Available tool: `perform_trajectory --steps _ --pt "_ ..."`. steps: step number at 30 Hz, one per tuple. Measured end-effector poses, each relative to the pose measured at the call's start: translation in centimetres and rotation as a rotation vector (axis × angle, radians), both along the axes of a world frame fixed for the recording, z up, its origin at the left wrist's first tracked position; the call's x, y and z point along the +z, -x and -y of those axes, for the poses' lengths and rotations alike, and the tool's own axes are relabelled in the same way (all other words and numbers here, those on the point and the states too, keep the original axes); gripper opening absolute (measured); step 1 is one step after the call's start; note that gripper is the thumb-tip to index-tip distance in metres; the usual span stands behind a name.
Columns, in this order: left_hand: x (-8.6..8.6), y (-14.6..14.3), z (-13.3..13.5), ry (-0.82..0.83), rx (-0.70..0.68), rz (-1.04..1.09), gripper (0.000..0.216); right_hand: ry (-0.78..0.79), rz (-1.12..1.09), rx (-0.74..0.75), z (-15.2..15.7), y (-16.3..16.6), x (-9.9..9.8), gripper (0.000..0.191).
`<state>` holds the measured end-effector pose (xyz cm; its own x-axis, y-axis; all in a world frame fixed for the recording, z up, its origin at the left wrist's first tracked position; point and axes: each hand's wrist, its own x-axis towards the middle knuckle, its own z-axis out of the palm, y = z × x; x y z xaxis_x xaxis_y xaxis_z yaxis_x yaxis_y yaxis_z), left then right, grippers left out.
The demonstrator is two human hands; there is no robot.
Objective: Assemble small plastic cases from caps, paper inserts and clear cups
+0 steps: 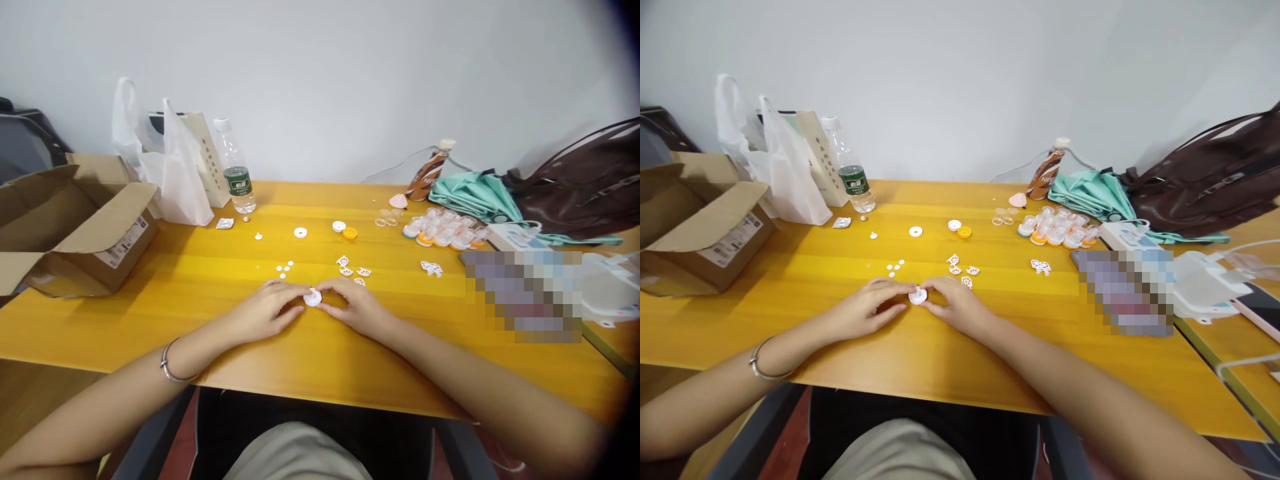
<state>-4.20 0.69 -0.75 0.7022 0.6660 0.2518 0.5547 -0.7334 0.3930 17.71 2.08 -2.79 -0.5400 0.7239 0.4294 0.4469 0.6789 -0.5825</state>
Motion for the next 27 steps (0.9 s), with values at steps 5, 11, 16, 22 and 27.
perform_trajectory --steps 5,11,16,22,27 --pt "-0.23 0.35 -0.33 -0.043 -0.046 -0.048 0.036 -0.011 -0.017 0.049 -0.09 0.02 0.16 0.015" --pt "-0.49 0.44 -0.32 -0.093 -0.059 -0.075 0.036 -0.030 -0.020 0.070 -0.22 -0.08 -0.08 0.016" --pt "-0.54 0.49 -0.37 -0.126 -0.071 -0.083 0.036 -0.031 -0.019 0.073 -0.23 -0.15 -0.20 0.015" --pt "-0.13 0.42 -0.29 -0.168 -0.103 -0.108 0.037 -0.048 -0.019 0.093 -0.30 -0.10 -0.25 0.015" --pt "-0.15 0.46 -0.26 -0.216 -0.134 -0.125 0.036 -0.097 0.010 0.098 -0.28 -0.13 -0.45 0.017"
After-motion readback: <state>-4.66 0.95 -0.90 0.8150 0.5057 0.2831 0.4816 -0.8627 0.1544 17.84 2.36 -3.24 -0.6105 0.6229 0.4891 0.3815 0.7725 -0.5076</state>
